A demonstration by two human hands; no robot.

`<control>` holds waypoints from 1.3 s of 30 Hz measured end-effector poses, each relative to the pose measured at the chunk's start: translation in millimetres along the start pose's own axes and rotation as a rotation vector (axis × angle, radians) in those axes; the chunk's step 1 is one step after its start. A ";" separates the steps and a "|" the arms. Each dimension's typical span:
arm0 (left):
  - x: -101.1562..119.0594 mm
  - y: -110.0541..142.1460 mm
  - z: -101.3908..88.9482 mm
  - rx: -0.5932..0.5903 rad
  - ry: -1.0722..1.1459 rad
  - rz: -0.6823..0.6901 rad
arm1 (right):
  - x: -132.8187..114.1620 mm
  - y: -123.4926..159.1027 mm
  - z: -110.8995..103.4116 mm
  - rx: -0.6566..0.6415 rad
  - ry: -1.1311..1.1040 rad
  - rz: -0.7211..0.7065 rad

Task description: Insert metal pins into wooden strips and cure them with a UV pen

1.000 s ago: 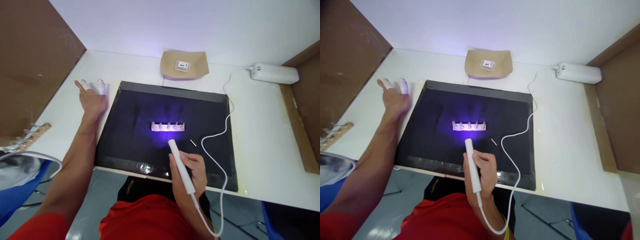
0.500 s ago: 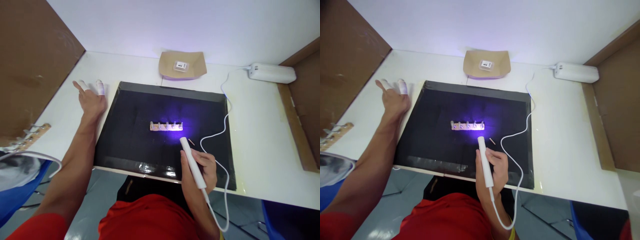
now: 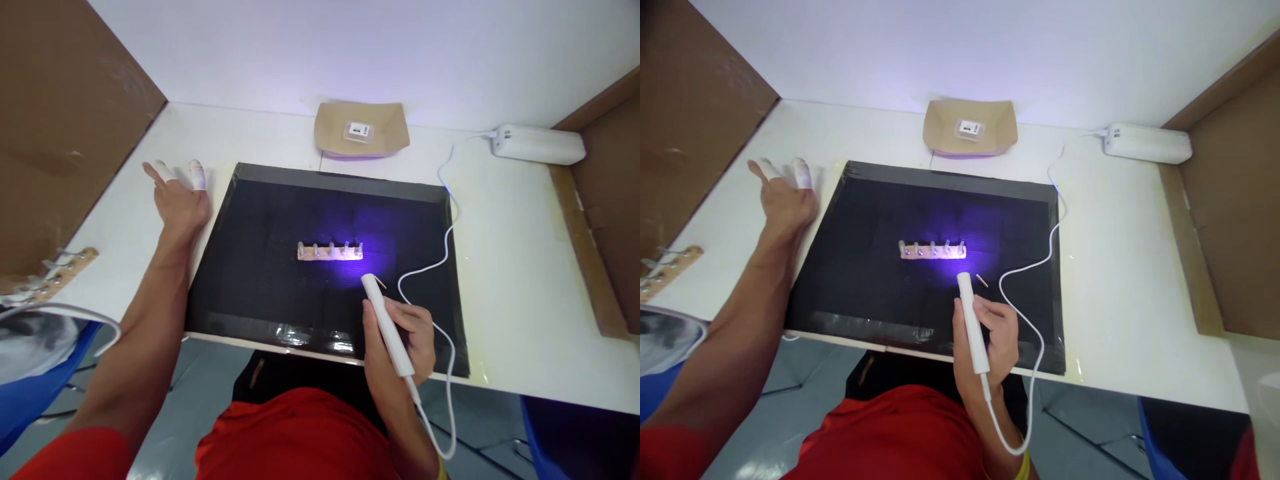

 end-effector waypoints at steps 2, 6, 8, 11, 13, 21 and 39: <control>-1.1 1.8 -1.3 -0.004 -0.055 -0.053 | -1.0 1.8 1.1 -0.004 -0.011 -0.010; 3.8 4.6 -4.3 -0.001 -0.049 -0.077 | -4.0 5.7 3.4 -0.001 -0.038 -0.019; 4.8 5.2 -5.2 -0.002 -0.049 -0.085 | -7.6 6.5 5.2 0.001 -0.056 -0.043; 6.5 5.9 -6.2 -0.014 -0.062 -0.085 | -12.4 6.3 10.1 -0.025 -0.066 -0.069; 8.0 6.4 -7.1 -0.019 -0.064 -0.081 | -14.9 6.7 15.3 -0.073 -0.070 -0.068; 5.2 6.0 -5.8 -0.021 -0.044 -0.098 | -39.6 18.4 35.3 -0.232 -0.210 -0.152; 5.6 6.3 -7.0 -0.003 -0.040 -0.081 | -10.4 1.3 35.1 -0.015 -0.125 0.044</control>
Point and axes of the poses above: each hand's wrist, its own y-axis away from the middle knuckle, its own z-axis out of the palm, x = y × z, the point moved 8 cm from there along -y, towards the middle knuckle, and after that the axes turned 15 degrees about x, right-handed, at the moved point
